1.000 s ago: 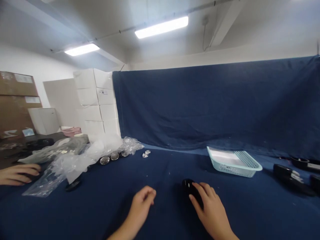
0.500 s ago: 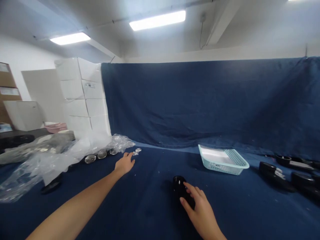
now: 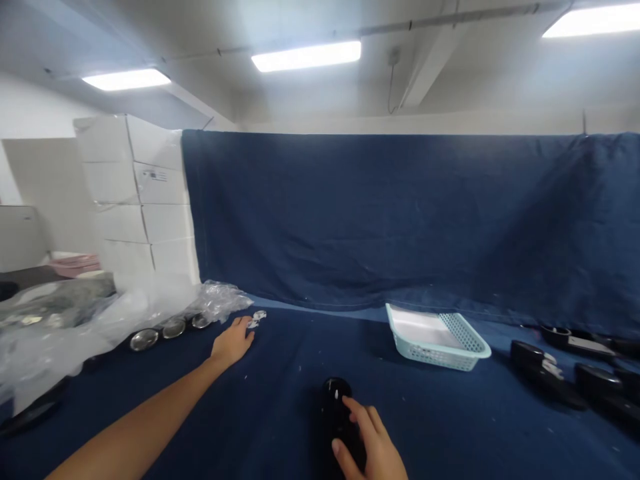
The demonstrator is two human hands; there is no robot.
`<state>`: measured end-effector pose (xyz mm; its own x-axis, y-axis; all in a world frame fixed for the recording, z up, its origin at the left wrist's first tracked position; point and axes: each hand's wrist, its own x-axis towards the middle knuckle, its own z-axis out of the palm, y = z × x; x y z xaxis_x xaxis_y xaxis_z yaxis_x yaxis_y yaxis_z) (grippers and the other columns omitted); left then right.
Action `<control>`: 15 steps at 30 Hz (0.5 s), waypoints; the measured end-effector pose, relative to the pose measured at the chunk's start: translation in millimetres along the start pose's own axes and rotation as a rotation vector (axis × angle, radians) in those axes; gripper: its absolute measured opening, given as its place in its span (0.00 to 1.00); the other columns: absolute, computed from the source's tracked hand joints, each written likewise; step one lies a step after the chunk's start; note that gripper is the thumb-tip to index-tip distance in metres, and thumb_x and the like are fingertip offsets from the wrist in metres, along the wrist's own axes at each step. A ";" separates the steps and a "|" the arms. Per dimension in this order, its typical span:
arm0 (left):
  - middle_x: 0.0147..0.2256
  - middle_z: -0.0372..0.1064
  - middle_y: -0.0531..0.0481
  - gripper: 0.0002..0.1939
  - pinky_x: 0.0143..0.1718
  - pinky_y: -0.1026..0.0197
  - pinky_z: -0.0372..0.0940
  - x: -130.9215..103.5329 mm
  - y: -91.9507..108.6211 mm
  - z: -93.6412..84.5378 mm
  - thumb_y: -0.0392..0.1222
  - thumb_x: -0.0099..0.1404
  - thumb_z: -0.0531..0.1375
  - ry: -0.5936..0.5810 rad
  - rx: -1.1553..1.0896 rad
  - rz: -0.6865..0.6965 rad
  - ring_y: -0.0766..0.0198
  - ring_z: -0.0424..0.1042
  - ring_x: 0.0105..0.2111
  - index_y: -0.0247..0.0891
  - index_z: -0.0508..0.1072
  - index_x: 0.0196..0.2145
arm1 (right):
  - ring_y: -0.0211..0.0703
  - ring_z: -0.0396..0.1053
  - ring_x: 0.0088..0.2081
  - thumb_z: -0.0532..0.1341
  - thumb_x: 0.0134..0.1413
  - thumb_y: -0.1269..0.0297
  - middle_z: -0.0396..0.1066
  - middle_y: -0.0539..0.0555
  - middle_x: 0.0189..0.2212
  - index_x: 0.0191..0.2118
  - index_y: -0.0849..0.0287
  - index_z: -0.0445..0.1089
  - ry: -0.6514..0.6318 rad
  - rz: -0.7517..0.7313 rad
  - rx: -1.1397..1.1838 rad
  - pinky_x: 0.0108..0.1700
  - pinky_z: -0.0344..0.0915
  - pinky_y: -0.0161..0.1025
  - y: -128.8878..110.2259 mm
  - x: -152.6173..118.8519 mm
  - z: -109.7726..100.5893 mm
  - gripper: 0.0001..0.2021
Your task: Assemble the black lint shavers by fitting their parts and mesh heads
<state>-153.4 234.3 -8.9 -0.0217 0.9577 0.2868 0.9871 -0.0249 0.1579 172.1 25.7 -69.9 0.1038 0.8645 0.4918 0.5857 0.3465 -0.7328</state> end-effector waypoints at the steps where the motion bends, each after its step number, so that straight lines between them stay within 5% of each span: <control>1: 0.56 0.60 0.44 0.18 0.44 0.52 0.66 -5.4 -5.0 -3.7 0.43 0.69 0.51 -0.002 0.000 0.018 0.54 0.70 0.46 0.42 0.62 0.55 | 0.45 0.71 0.37 0.59 0.51 0.58 0.70 0.54 0.39 0.54 0.49 0.67 -0.010 0.001 0.000 0.39 0.72 0.39 -1.2 -0.3 -2.3 0.22; 9: 0.49 0.66 0.44 0.14 0.47 0.50 0.63 -37.7 -53.6 -39.6 0.45 0.65 0.58 -0.156 0.030 0.061 0.57 0.69 0.45 0.37 0.70 0.47 | 0.44 0.72 0.38 0.58 0.55 0.55 0.69 0.54 0.42 0.55 0.49 0.65 -0.120 0.028 -0.048 0.42 0.72 0.40 -15.3 0.1 -17.4 0.22; 15: 0.57 0.60 0.42 0.21 0.52 0.44 0.58 -21.0 -26.1 -20.6 0.47 0.66 0.54 -0.089 0.065 0.024 0.48 0.62 0.54 0.41 0.64 0.56 | 0.44 0.72 0.39 0.59 0.53 0.58 0.70 0.54 0.42 0.55 0.49 0.65 -0.131 0.023 0.010 0.43 0.71 0.38 -19.2 -4.5 -10.7 0.22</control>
<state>-181.9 208.9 0.4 0.0138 0.9789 0.2041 0.9955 -0.0326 0.0893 169.0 11.3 -53.0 0.0107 0.9121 0.4099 0.5760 0.3295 -0.7481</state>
